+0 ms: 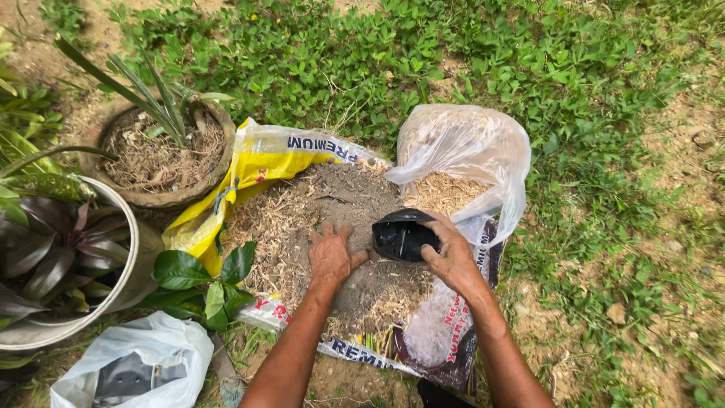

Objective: The person mixes soil with rice husks in a bag by hand and then places a small leafy plant into the mixture inside a black nursery bag.

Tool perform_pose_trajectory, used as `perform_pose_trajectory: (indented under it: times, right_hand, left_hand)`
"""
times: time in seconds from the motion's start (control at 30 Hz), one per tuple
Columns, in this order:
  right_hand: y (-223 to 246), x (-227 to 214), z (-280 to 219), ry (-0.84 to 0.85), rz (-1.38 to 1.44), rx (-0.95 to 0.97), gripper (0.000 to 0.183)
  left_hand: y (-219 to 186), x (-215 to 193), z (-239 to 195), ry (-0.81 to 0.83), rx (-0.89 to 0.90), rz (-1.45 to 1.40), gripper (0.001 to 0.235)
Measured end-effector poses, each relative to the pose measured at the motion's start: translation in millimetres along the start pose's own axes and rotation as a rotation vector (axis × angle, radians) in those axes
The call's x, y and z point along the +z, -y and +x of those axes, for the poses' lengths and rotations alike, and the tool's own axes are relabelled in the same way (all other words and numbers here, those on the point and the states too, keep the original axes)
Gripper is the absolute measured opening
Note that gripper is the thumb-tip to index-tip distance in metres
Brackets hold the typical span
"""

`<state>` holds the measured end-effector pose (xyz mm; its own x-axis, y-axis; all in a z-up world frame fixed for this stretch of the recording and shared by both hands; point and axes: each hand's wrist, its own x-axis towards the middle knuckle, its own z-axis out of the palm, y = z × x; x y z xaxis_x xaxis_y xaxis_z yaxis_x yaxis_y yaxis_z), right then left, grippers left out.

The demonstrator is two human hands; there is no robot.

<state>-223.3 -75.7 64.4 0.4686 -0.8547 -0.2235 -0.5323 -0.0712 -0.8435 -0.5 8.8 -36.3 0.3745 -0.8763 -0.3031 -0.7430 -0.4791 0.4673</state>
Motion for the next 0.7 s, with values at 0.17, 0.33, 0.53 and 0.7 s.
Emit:
perform_pose_trajectory:
  times: [0.17,0.33,0.53,0.7]
  right_hand:
    - [0.8,6.2,9.2,0.038,0.147,-0.072,0.046]
    - [-6.2,9.2,16.1,0.006,0.197,-0.012,0.049]
    - [-30.6,33.8,18.4,0.018,-0.044,-0.366,0.054]
    - [-9.7,45.5,1.5,0.033,-0.106,-0.358,0.054]
  left_hand:
    - [18.1,2.2,18.0,0.201,-0.271,-0.289,0.065]
    - [61.9,7.6,32.8,0.116,-0.246,-0.840,0.048]
    - [77.6,-8.2,10.1,0.010,-0.344,-1.478,0.053]
    - [37.1,-73.6,-27.5,-0.042,-0.448,-1.621,0.039]
